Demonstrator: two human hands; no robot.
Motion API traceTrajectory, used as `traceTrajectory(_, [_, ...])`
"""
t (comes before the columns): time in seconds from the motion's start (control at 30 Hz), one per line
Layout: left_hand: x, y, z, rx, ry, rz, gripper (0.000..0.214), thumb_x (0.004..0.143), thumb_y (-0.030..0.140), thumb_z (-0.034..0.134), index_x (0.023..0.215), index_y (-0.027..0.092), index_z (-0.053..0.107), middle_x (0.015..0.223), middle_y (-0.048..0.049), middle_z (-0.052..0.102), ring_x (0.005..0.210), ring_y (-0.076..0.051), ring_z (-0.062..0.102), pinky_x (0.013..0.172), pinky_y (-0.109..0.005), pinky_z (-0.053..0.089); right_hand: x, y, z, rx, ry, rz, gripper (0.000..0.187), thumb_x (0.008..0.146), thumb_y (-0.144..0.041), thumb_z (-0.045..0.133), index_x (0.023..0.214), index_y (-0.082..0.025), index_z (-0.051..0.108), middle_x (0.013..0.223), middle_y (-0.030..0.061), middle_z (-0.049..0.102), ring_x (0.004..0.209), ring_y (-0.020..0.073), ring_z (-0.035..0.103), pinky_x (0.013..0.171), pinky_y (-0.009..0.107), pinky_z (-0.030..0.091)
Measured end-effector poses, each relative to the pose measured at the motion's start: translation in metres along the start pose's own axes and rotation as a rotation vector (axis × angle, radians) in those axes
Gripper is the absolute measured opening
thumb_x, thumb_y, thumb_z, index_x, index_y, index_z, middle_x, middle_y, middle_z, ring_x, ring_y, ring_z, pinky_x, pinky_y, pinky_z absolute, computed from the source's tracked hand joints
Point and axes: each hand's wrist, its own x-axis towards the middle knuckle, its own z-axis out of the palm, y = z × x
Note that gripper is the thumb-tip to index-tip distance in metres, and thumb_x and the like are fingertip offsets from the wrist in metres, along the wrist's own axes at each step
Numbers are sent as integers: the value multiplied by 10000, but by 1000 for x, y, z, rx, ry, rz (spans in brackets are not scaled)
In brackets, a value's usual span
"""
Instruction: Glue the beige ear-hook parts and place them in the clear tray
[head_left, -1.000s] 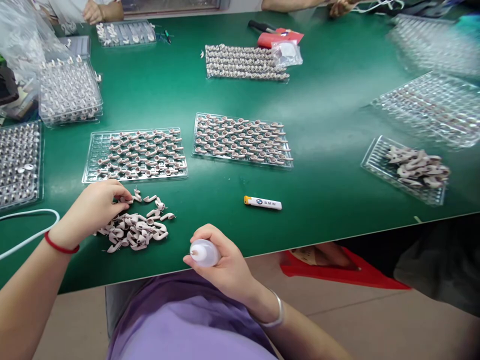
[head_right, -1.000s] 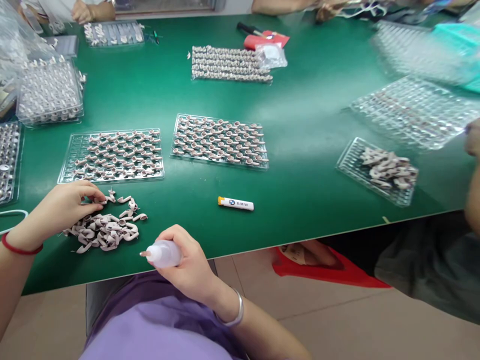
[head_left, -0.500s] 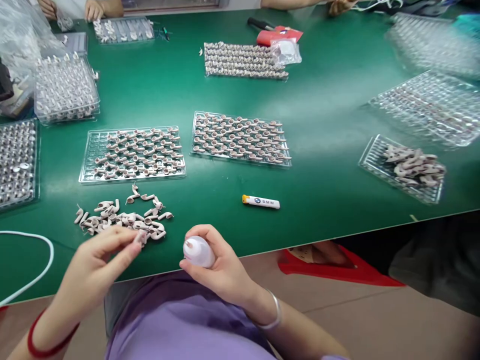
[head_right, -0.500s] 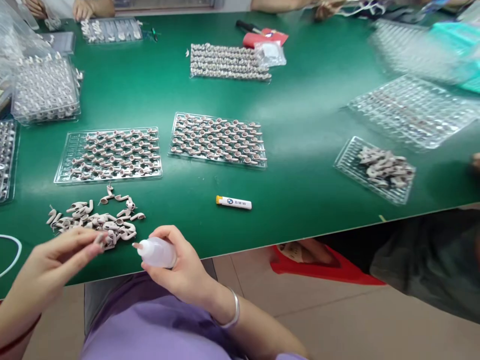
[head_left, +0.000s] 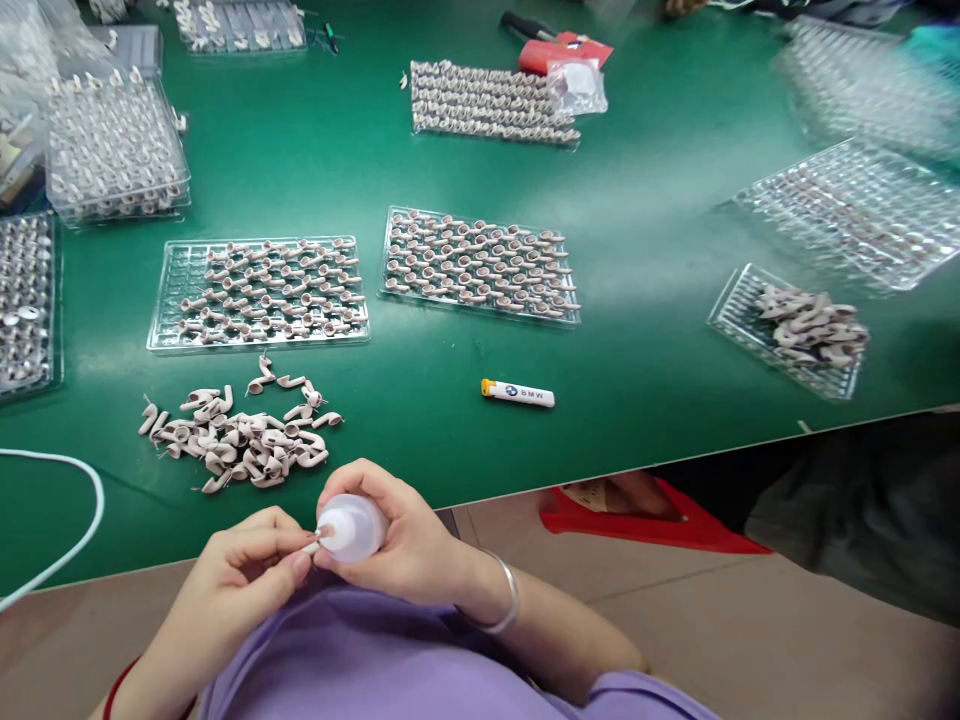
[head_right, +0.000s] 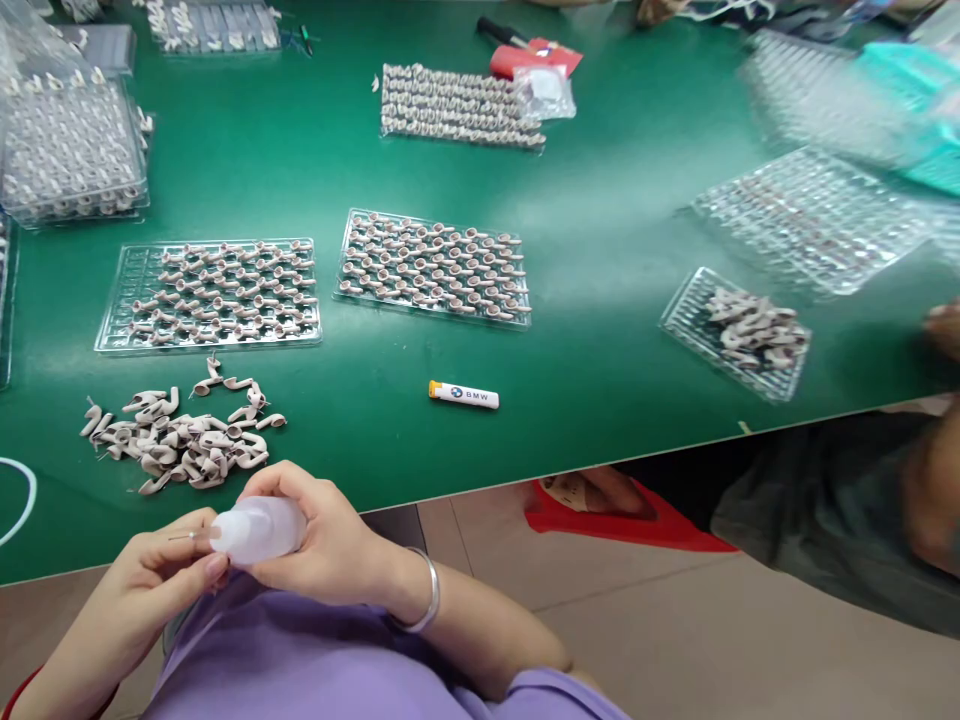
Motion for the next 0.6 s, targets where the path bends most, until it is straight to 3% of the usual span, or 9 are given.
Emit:
traceTrajectory(0.47, [-1,-3,2,47,-24,82,260,904,355,589,754,226,758,760,-50,618,659,-155,601,562,-254,524,-2,5,1,62,-34,-5,361,758,-343,770,962,-221,497,860,-4,566,664,100,523,581,217,461])
traceTrajectory(0.53, [-3,-1,1,172,33,166,213,920,314,575,848,238,761,824,-50,655,705,-156,644,596,-241,541,-3,3,-2,53,-41,-10,419,758,-379,779,1010,-226,482,886,-1,558,685,102,529,594,215,466])
traceTrajectory(0.6, [-6,-3,0,402,182,331,172,920,245,581,981,248,742,932,-51,691,796,-159,676,682,-235,551,-6,3,-7,-10,-33,-24,464,786,-363,760,1106,-235,449,939,10,558,722,106,541,618,213,473])
